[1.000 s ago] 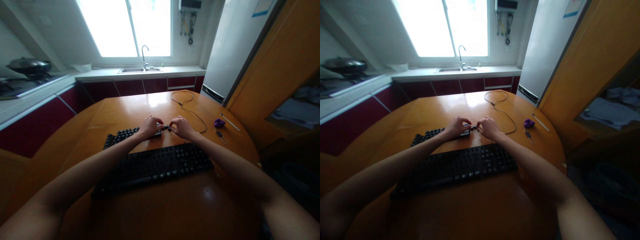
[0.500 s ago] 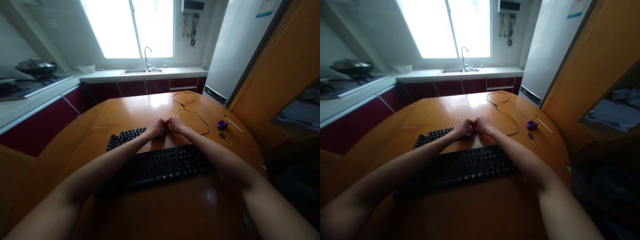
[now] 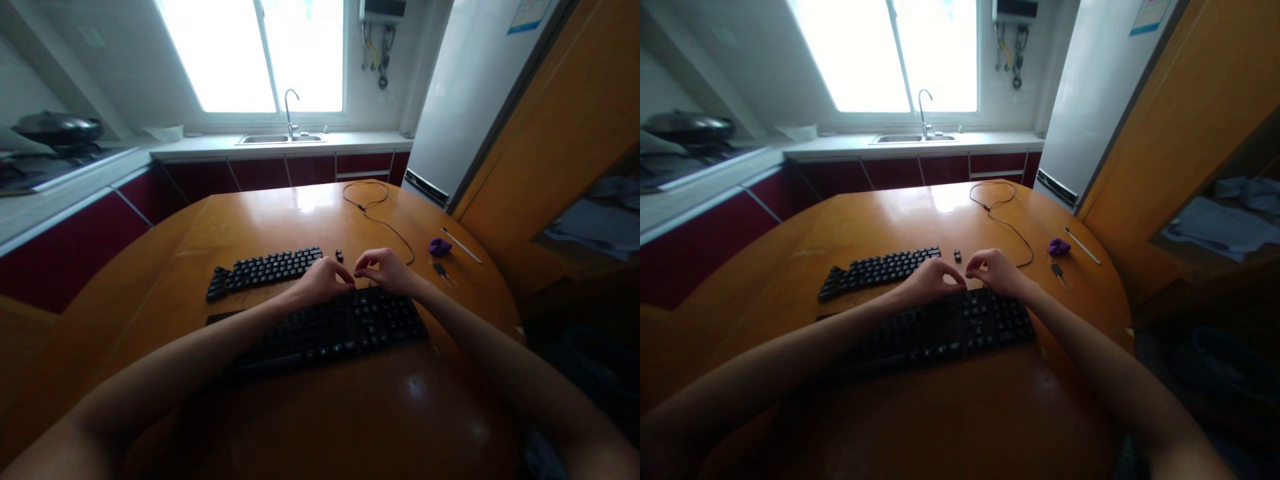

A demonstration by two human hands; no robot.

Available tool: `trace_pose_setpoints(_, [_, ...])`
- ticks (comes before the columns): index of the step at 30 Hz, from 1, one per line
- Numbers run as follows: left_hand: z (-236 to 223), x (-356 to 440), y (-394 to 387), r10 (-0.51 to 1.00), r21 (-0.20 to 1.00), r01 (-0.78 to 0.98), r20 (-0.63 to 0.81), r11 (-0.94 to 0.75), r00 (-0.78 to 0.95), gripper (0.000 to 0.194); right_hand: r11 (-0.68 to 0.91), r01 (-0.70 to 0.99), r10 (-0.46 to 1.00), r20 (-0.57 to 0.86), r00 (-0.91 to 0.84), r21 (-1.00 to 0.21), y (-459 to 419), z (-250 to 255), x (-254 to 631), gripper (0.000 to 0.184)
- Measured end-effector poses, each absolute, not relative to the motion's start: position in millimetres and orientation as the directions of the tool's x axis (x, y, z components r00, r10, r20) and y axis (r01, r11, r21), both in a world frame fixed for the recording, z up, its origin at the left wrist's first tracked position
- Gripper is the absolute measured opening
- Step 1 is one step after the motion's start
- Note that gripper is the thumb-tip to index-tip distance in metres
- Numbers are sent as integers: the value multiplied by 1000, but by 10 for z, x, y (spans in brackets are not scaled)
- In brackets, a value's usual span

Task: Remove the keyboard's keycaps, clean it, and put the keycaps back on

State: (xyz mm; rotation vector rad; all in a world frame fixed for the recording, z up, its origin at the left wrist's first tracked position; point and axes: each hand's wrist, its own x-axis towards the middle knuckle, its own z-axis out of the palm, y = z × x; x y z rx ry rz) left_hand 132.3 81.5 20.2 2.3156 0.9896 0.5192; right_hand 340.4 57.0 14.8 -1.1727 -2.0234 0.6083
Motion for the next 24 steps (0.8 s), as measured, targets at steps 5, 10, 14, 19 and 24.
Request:
trace_pose_setpoints(5, [66, 1318, 774, 738, 603, 532, 147, -595, 659, 9, 437, 527, 892, 280, -354, -728, 328, -30, 3432, 9])
trace_pose_setpoints(10, [8, 1294, 731, 701, 520, 518, 249, -679, 669, 8, 466, 511, 875, 290, -387, -723, 337, -50, 3399, 11])
trace_pose_setpoints(14, [12, 1297, 640, 637, 432, 494, 301, -755, 710, 11, 495, 501, 858, 308, -411, -710, 327, -64, 3413, 13])
trace_pose_setpoints(19, [25, 1295, 609, 617, 393, 494, 304, -775, 726, 12, 546, 476, 829, 363, -425, -690, 323, -81, 3453, 15])
trace_pose_setpoints(24, [40, 1239, 629, 554, 371, 440, 301, -818, 776, 15, 544, 473, 827, 348, -441, -693, 308, -83, 3454, 13])
